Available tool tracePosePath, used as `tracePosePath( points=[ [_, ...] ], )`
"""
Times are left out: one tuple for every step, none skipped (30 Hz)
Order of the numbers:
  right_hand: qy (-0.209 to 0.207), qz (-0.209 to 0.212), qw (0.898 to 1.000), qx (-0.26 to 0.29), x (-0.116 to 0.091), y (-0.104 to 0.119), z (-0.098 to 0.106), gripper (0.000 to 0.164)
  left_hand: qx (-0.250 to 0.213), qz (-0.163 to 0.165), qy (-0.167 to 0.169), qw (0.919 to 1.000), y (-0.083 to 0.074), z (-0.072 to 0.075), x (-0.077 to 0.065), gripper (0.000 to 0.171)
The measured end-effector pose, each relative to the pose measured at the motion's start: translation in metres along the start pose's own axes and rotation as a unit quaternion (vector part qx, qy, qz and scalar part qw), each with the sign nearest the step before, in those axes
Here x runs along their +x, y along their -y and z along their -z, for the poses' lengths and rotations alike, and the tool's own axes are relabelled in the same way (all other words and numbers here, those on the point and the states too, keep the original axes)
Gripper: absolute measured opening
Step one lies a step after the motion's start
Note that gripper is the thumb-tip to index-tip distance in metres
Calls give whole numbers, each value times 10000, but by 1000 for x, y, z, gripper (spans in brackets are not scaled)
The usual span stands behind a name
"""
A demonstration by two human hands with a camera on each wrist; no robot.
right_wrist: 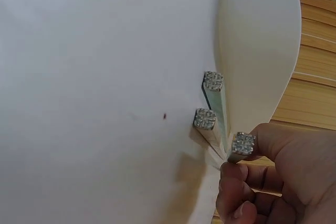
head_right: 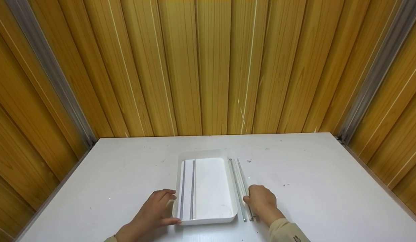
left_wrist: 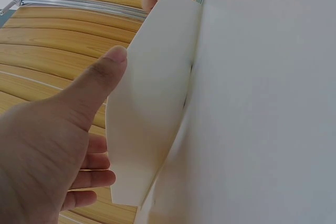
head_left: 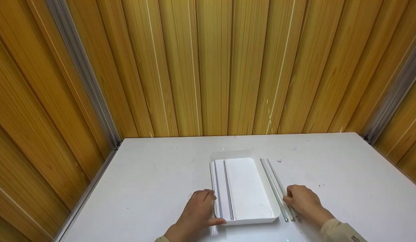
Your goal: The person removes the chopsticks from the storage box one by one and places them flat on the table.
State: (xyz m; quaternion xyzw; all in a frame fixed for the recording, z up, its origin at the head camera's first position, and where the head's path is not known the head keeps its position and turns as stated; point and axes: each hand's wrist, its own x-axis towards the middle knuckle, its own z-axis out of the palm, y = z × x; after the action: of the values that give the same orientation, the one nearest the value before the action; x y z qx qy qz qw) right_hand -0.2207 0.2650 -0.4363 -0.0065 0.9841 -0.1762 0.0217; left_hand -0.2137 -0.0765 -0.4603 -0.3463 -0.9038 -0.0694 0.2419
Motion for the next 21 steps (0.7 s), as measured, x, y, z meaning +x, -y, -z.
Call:
tracePosePath(
  points=[
    [11, -3, 10000, -13, 0, 0, 0, 24, -2, -8, -10, 10000, 0, 0, 0, 71],
    [17, -3, 10000, -31, 0, -1, -1, 24, 10, -15, -19, 10000, 0, 0, 0, 70],
    [29, -6, 10000, -50, 0, -1, -1, 24, 15, -19, -33, 10000, 0, -1, 0, 70],
    [46, -9, 10000, -62, 1, -1, -1, 24, 25, -25, -42, 10000, 0, -1, 0, 70],
    [69, -14, 10000, -67, 1, -1, -2, 23, 25, -26, -49, 10000, 0, -1, 0, 70],
    [85, -19, 9999, -74, 1, -2, -2, 23, 41, -33, -61, 10000, 0, -1, -1, 70],
    [97, -17, 9999, -83, 1, -2, -3, 23, 62, -41, -74, 9999, 0, -1, -1, 70],
    [105, -19, 9999, -87, 1, -2, -3, 22, 77, -49, -90, 9999, 0, -1, -1, 70],
    [109, -23, 9999, -90, 1, -2, -4, 22, 79, -57, -115, 9999, 0, -1, -1, 70],
    [110, -28, 9999, -89, 1, -2, -4, 22, 87, -67, -138, 9998, 0, -1, -1, 69],
    [112, -36, 9999, -98, 1, -2, -4, 22, 103, -72, -156, 9998, 0, -1, -1, 69],
    [109, -44, 9999, -113, 1, -2, -4, 22, 132, -80, -169, 9997, 0, -1, -1, 69],
    [111, -48, 9998, -129, 1, -2, -4, 22, 148, -82, -175, 9997, 0, -1, -1, 70],
    [113, -56, 9998, -148, 1, -2, -4, 21, 158, -77, -164, 9997, 0, -1, -1, 70],
    [124, -68, 9998, -160, 2, -2, -4, 21, 152, -64, -147, 9998, 0, -1, -1, 70],
    [141, -83, 9997, -167, 2, -2, -3, 21, 136, -42, -120, 9998, 0, -1, -1, 70],
    [157, -93, 9997, -172, 2, -2, -3, 20, 114, -15, -86, 9999, 0, -1, -1, 70],
    [171, -97, 9997, -174, 2, -2, -3, 20, 73, 6, -62, 10000, 0, -1, -1, 70],
    [187, -97, 9996, -180, 2, -2, -2, 19, 35, 22, -46, 10000, 0, -1, -1, 70],
    [206, -79, 9996, -188, 1, -2, -2, 18, 5, 35, -33, 10000, 0, -1, -1, 70],
    [228, -74, 9995, -185, 1, -2, -1, 18, -25, 35, -42, 10000, 0, -1, -2, 70]
  ],
)
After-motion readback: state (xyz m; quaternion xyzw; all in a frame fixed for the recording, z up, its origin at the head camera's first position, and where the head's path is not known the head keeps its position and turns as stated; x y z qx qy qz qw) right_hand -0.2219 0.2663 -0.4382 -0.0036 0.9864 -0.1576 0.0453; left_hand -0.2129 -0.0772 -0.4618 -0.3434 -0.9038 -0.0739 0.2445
